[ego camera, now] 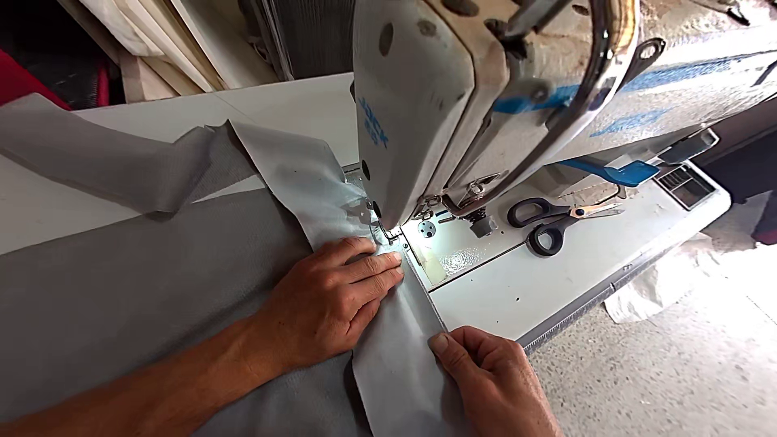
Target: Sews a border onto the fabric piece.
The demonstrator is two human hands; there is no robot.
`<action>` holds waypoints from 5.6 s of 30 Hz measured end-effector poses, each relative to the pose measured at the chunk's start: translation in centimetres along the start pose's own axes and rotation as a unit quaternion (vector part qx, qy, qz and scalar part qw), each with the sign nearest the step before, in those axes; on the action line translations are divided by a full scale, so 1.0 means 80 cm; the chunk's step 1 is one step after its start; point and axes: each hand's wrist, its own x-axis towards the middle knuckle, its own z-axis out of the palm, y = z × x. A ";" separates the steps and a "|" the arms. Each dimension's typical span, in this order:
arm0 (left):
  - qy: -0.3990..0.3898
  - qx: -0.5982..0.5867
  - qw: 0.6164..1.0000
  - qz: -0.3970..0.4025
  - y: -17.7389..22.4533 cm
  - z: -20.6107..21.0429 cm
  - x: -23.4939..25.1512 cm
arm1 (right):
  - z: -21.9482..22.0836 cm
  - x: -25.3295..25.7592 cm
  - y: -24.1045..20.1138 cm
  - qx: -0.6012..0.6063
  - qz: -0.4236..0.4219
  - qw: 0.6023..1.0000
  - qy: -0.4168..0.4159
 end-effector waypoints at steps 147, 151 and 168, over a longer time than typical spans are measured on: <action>-0.124 0.175 0.864 -0.456 -0.113 -0.224 -0.339 | -0.063 -0.094 0.106 0.091 0.062 0.966 -0.232; -0.188 0.193 0.833 -0.483 -0.134 -0.237 -0.294 | -0.065 -0.128 0.139 0.007 0.028 0.972 -0.234; 0.076 -0.298 0.851 -0.426 0.298 -0.029 -0.094 | -0.067 -0.271 0.206 -0.180 -0.387 0.904 0.010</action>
